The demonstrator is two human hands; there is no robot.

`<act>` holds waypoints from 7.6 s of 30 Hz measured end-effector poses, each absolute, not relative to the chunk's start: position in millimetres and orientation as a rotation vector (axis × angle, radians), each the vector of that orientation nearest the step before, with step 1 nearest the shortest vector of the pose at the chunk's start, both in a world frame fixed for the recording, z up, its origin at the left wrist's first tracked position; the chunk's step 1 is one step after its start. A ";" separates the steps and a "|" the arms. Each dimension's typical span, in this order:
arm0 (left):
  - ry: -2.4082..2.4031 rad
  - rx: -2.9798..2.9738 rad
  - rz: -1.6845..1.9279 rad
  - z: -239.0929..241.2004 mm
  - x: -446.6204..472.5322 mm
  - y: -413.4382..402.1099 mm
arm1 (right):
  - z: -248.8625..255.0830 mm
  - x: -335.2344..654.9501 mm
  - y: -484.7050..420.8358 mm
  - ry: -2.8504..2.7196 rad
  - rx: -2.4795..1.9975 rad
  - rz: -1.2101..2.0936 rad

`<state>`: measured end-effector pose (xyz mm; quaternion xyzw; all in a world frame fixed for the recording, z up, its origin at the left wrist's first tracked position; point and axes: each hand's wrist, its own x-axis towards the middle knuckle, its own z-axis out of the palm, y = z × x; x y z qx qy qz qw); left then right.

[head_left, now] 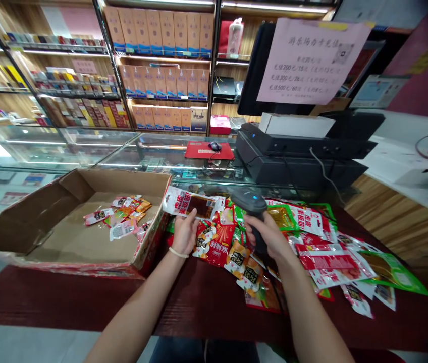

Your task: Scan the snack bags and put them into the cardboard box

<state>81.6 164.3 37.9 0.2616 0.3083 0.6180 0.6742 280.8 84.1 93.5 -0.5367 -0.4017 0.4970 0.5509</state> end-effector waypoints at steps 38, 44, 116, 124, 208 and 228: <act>1.493 1.882 1.737 175.5 -79.0 171.5 | 95.8 270.7 76.3 -1.016 -1.015 1.436; 1.770 2.050 1.236 140.0 -141.4 200.8 | 92.3 266.2 78.3 -0.990 -1.021 1.439; 0.730 0.440 1.473 30.1 71.2 176.7 | 89.5 269.7 80.8 -1.203 -1.444 1.302; 0.750 0.407 1.493 35.3 71.6 177.8 | 91.3 267.1 77.3 -1.303 -1.366 1.344; 1.364 1.782 1.842 58.5 100.3 190.2 | 89.5 305.4 85.5 -0.926 -0.981 1.151; 0.665 0.547 1.593 64.0 96.8 204.6 | 92.7 293.3 86.9 -0.934 -1.145 1.192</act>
